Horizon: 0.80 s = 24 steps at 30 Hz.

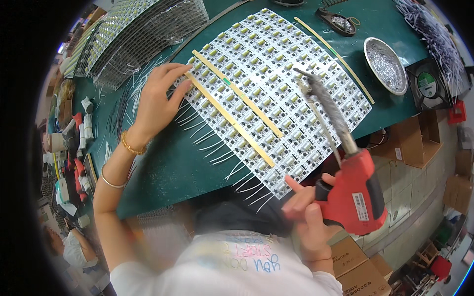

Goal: The person solders components and wires to LED circuit board panels at an assembly station. This is done using a soldering iron and solder wire, with tweezers to position the components.

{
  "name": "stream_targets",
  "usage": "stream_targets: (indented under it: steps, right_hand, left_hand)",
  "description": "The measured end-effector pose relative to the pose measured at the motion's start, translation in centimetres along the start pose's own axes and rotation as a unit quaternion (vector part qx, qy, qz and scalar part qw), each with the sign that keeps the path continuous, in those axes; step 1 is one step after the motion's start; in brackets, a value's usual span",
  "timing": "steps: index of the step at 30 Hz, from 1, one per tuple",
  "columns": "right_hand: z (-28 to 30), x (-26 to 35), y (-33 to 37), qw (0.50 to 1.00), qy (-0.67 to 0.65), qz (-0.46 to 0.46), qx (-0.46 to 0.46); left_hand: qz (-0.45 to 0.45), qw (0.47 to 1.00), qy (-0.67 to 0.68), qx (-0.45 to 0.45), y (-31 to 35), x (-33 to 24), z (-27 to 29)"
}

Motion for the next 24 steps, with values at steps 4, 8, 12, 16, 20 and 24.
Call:
stream_targets:
  steps: [4,8,12,16,20,24]
  right_hand:
    - [-1.1,-0.5,-0.2,0.998,-0.038,-0.047,0.018]
    - [-1.7,-1.0,-0.3,0.995,-0.02,-0.096,0.031]
    - [-2.2,-1.4,-0.8,0.996,-0.007,-0.088,0.033]
    - [-2.4,-1.4,-1.1,0.996,-0.023,-0.089,0.014]
    - [-2.0,-0.3,-0.5,0.997,-0.015,-0.073,0.02]
    - [-2.1,-0.4,-0.6,0.995,-0.036,-0.09,0.026]
  left_hand:
    - [0.036,0.995,0.087,0.026,-0.5,0.2,-0.1]
    - [-0.105,0.989,0.105,0.013,0.1,-3.5,0.9]
    - [-0.141,0.985,0.091,0.035,1.1,-4.8,0.5]
    - [-0.136,0.989,0.058,0.003,1.1,-4.2,0.6]
    - [-0.05,0.998,0.008,-0.04,0.7,-1.4,0.8]
    - [0.113,0.987,0.111,-0.01,0.9,2.7,-0.2]
Point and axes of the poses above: each hand's wrist, its own y-axis away from the middle knuckle, its own z-axis out of the back of the hand, x = y × z, the point moved 6 cm from there along -y, towards the middle knuckle, and after that the axes turned 11 degrees about -y, right-handed, at the moved point
